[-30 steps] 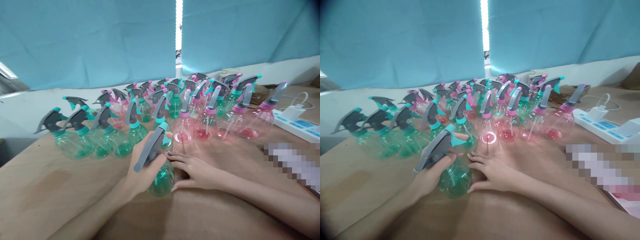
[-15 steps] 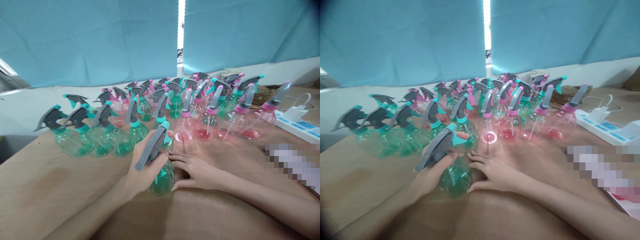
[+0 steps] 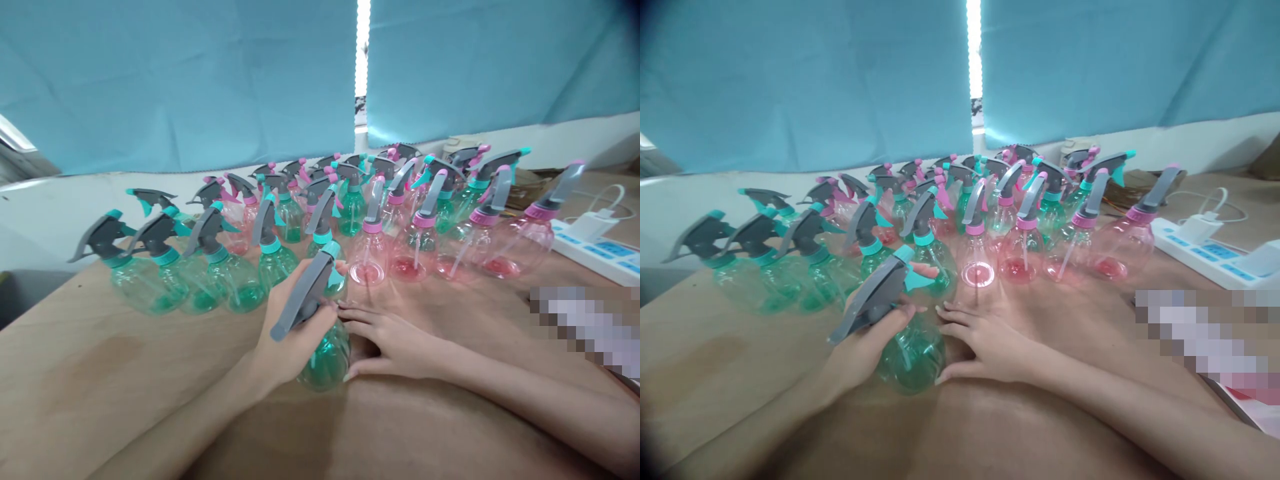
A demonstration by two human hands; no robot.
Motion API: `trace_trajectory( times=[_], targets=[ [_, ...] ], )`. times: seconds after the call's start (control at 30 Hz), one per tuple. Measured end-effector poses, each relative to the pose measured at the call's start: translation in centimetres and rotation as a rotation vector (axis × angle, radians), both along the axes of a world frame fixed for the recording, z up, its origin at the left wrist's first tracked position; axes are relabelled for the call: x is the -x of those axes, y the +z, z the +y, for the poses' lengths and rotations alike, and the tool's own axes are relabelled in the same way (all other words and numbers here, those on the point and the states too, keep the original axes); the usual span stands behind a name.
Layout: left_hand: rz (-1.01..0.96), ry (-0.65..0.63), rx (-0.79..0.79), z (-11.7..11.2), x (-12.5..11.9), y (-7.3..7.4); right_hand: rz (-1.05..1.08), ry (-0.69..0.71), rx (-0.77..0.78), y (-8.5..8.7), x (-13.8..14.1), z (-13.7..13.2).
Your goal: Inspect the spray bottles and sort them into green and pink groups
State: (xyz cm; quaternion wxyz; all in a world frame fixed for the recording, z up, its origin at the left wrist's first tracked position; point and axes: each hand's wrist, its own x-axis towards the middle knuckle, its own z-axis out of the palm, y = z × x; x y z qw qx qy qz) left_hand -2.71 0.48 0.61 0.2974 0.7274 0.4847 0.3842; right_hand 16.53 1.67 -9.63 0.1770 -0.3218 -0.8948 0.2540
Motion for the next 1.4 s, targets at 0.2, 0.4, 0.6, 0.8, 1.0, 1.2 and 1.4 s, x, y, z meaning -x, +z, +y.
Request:
trace_trajectory(
  times=[0.2,0.4,0.6,0.8,1.0,1.2,1.4],
  targets=[
    [-0.01,-0.016,-0.012,0.05,-0.1,-0.17,0.022,-0.004,-0.001,-0.03,-0.01,-0.03],
    [-0.012,-0.042,-0.025,0.13,0.07,-0.45,0.002,-0.003,-0.002,0.11,-0.03,-0.03],
    [-0.019,-0.04,-0.025,0.09,0.01,-0.33,0.011,-0.007,0.004,0.09,-0.02,-0.06],
    [-0.01,-0.021,-0.009,0.02,-0.07,-0.18,0.021,-0.003,0.007,0.04,-0.01,-0.05],
    [-0.008,-0.037,-0.021,0.06,0.08,-0.53,-0.029,-0.002,-0.008,0.15,0.0,0.0],
    [-0.01,-0.072,0.032,0.22,0.62,-0.92,-0.027,0.005,-0.005,0.26,-0.03,0.03],
    [-0.063,-0.126,0.082,0.39,0.56,-0.85,-0.006,-0.008,0.0,0.18,-0.02,-0.05]
  ],
)
